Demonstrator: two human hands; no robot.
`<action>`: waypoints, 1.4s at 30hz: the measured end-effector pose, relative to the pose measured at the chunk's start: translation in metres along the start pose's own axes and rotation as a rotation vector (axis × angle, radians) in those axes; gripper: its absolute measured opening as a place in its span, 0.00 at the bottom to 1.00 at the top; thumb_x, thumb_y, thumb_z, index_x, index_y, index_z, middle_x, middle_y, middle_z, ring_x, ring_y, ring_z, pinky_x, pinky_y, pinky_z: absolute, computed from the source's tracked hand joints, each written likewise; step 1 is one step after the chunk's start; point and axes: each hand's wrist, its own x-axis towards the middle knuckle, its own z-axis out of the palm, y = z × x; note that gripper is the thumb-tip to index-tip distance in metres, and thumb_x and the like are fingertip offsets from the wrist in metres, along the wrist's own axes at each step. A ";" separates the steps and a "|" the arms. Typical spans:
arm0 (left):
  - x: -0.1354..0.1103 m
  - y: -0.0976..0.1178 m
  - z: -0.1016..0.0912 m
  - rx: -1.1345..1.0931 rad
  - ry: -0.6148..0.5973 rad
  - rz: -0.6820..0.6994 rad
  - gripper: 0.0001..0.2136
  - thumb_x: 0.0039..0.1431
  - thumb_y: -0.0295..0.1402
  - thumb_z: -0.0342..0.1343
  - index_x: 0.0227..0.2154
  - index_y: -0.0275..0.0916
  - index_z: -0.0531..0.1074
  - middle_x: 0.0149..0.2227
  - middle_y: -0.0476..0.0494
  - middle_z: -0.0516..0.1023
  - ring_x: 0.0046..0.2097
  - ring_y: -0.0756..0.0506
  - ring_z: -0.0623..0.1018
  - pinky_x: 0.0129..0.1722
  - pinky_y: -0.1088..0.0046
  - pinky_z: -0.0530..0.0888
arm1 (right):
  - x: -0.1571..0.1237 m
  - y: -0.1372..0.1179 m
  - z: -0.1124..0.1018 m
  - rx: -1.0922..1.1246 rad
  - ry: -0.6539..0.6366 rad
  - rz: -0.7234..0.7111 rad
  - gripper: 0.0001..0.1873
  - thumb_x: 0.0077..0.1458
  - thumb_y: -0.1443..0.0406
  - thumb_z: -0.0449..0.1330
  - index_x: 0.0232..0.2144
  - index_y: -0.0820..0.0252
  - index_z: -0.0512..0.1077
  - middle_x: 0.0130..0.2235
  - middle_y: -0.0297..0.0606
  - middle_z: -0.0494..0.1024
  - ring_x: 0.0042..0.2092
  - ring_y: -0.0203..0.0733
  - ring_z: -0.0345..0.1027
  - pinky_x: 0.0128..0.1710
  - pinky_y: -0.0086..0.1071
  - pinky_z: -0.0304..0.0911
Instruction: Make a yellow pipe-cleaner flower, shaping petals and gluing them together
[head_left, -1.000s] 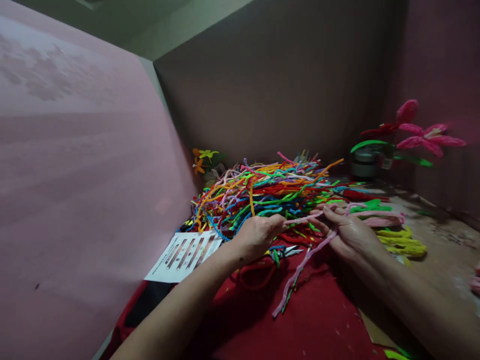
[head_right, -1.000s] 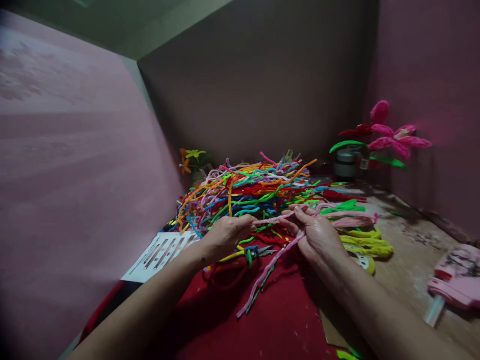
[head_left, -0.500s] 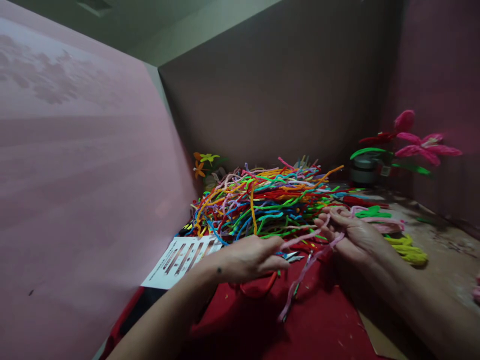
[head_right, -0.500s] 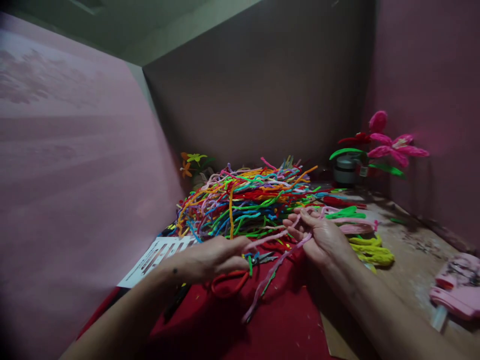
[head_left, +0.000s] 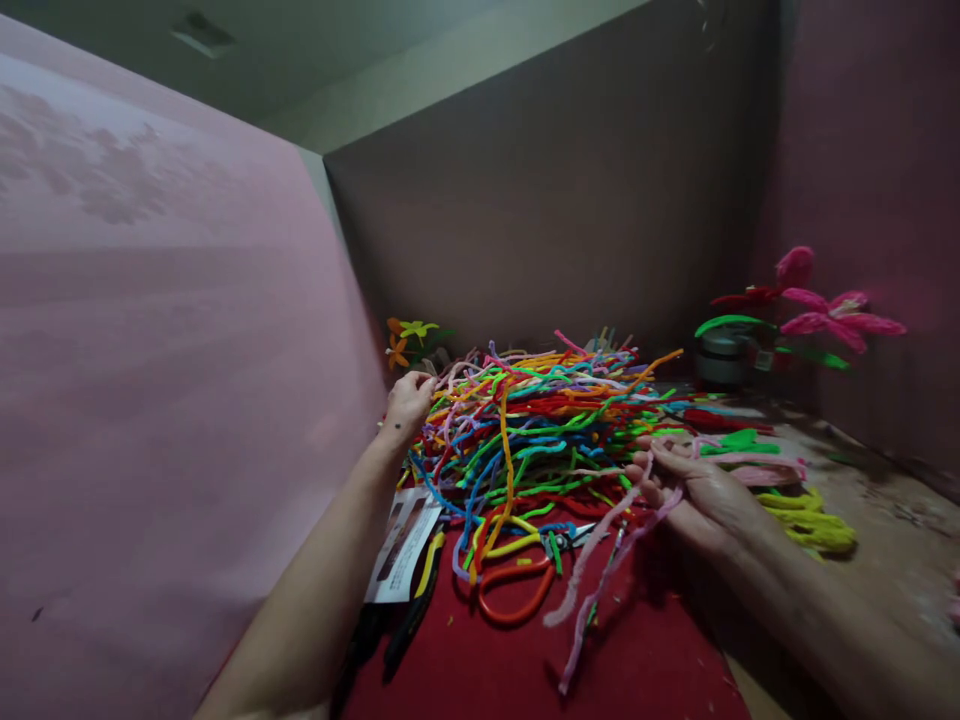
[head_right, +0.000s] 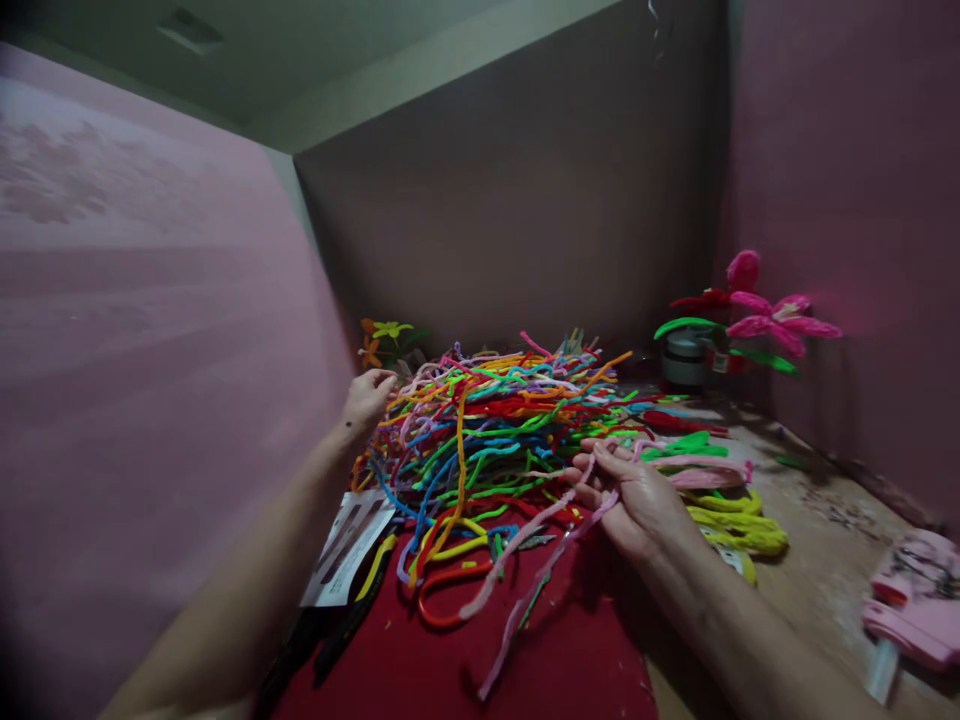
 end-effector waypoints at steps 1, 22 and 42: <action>0.005 0.001 0.004 -0.019 0.005 -0.005 0.12 0.46 0.35 0.51 0.33 0.35 0.72 0.29 0.44 0.76 0.33 0.47 0.74 0.33 0.74 0.68 | 0.001 0.001 -0.001 -0.005 -0.006 -0.001 0.08 0.52 0.75 0.51 0.26 0.64 0.69 0.19 0.36 0.73 0.19 0.35 0.70 0.15 0.22 0.66; -0.007 0.015 0.051 -0.043 -0.175 0.382 0.11 0.46 0.31 0.52 0.33 0.34 0.71 0.24 0.49 0.72 0.27 0.50 0.71 0.29 0.74 0.67 | 0.007 0.006 -0.006 0.001 -0.054 0.006 0.06 0.51 0.75 0.53 0.28 0.65 0.69 0.20 0.37 0.74 0.19 0.36 0.70 0.16 0.24 0.67; -0.051 0.021 0.056 0.408 -0.307 0.754 0.13 0.56 0.25 0.41 0.42 0.35 0.66 0.40 0.38 0.72 0.42 0.45 0.70 0.44 0.67 0.66 | 0.006 0.011 -0.005 0.012 -0.038 -0.009 0.10 0.50 0.79 0.51 0.25 0.63 0.67 0.21 0.35 0.74 0.20 0.34 0.70 0.20 0.26 0.70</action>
